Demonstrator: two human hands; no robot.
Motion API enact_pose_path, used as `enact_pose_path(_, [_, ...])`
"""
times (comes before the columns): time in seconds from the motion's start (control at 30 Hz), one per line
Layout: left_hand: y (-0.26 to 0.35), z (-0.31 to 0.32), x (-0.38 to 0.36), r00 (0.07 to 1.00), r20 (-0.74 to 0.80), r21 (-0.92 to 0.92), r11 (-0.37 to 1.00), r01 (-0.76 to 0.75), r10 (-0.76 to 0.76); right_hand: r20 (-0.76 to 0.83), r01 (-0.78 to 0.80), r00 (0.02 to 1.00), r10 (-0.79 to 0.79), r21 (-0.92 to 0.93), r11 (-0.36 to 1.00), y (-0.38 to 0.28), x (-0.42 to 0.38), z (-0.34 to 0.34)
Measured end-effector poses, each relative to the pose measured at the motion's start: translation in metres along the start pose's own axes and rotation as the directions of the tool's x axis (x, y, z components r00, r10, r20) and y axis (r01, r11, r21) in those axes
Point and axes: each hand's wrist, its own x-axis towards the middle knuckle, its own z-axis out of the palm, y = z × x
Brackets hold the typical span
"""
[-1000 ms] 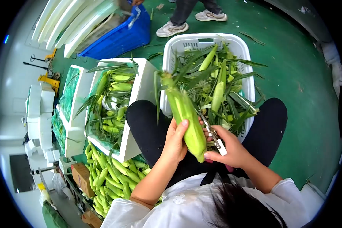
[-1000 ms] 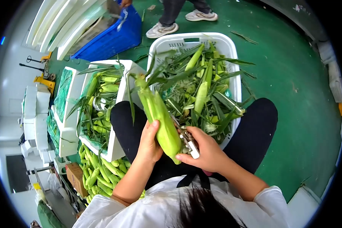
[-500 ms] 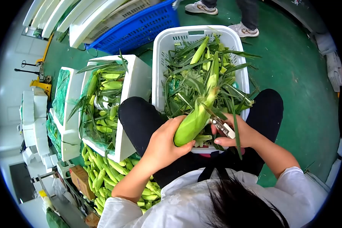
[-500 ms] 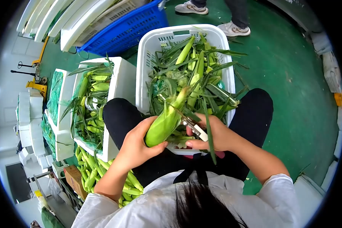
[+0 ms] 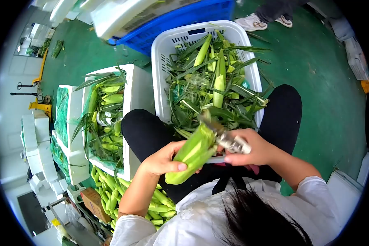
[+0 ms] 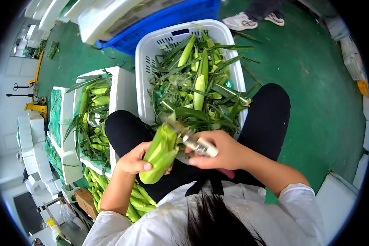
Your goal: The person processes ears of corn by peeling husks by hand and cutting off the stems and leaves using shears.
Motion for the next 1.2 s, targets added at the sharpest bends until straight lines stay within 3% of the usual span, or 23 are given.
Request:
enact_pose_path(0.03, [0.000, 0.000, -0.002, 1.000, 0.000, -0.114, 0.993, -0.027, 0.027, -0.109, -0.042, 0.992, 0.070, 0.236, 0.971, -0.010, -0.002, 0.007])
enact_pose_path(0.07, [0.002, 0.002, -0.003, 0.991, -0.072, -0.077, 0.990, -0.115, 0.109, -0.148, -0.037, 0.986, 0.078, 0.261, 0.965, -0.009, -0.003, 0.006])
enact_pose_path(0.17, [0.004, 0.026, -0.001, 0.831, -0.409, 0.333, 0.909, -0.249, 0.377, -0.290, 0.261, 0.948, -0.128, 0.484, 0.835, -0.001, 0.001, 0.026])
enact_pose_path(0.2, [-0.007, 0.021, 0.004, 0.740, -0.426, 0.559, 0.794, -0.236, 0.520, -0.301, 0.236, 0.948, -0.099, 0.461, 0.855, -0.008, 0.001, 0.029])
enact_pose_path(0.27, [-0.003, 0.015, 0.014, 0.649, -0.235, 0.844, 0.483, -0.233, 0.723, -0.331, 0.194, 0.942, -0.054, 0.408, 0.892, -0.026, -0.003, 0.031])
enact_pose_path(0.3, [-0.002, 0.021, 0.020, 0.594, -0.273, 0.842, 0.486, -0.232, 0.757, -0.350, 0.214, 0.935, -0.064, 0.410, 0.887, -0.034, -0.002, 0.035])
enact_pose_path(0.4, [0.010, 0.027, 0.024, 0.561, -0.231, 0.929, 0.351, -0.114, 0.795, -0.327, 0.149, 0.944, -0.041, 0.314, 0.938, -0.056, 0.006, 0.036])
enact_pose_path(0.47, [0.014, 0.026, 0.024, 0.536, -0.209, 0.942, 0.315, -0.113, 0.818, -0.377, 0.237, 0.914, -0.152, 0.189, 0.953, -0.060, 0.016, 0.041])
enact_pose_path(0.53, [0.024, 0.022, 0.015, 0.594, -0.136, 0.980, 0.195, -0.036, 0.793, -0.395, 0.282, 0.883, -0.252, 0.020, 0.959, -0.053, 0.026, 0.037])
enact_pose_path(0.67, [0.030, 0.020, 0.004, 0.609, -0.112, 0.990, 0.142, -0.001, 0.785, -0.273, 0.247, 0.889, -0.367, -0.390, 0.887, -0.063, 0.040, 0.022])
enact_pose_path(0.77, [0.027, 0.016, 0.010, 0.557, -0.153, 0.980, 0.197, -0.020, 0.816, -0.357, 0.233, 0.849, -0.389, -0.408, 0.883, -0.063, 0.055, 0.024])
enact_pose_path(0.87, [0.025, 0.013, 0.016, 0.523, -0.204, 0.961, 0.271, -0.052, 0.827, -0.475, 0.253, 0.841, -0.260, -0.079, 0.964, -0.055, 0.065, 0.029])
enact_pose_path(0.93, [0.017, 0.010, 0.028, 0.586, -0.253, 0.848, 0.468, -0.248, 0.770, -0.480, 0.214, 0.872, -0.090, 0.209, 0.954, -0.068, 0.056, 0.039])
enact_pose_path(0.97, [0.007, 0.013, 0.038, 0.633, -0.328, 0.573, 0.680, -0.457, 0.701, -0.469, 0.279, 0.874, -0.125, 0.274, 0.921, -0.065, 0.056, 0.042])
enact_pose_path(1.0, [-0.003, 0.015, 0.048, 0.701, -0.376, 0.205, 0.792, -0.575, 0.606, -0.460, 0.345, 0.872, -0.167, 0.335, 0.877, -0.060, 0.056, 0.043])
enact_pose_path(1.1, [-0.031, 0.013, 0.063, 0.793, -0.269, -0.165, 0.785, -0.598, 0.547, -0.478, 0.379, 0.864, -0.158, 0.409, 0.830, -0.062, 0.039, 0.049])
enact_pose_path(1.2, [-0.044, 0.036, 0.073, 0.757, -0.232, -0.479, 0.605, -0.636, 0.612, -0.472, 0.467, 0.855, -0.216, 0.520, 0.715, -0.056, 0.029, 0.050])
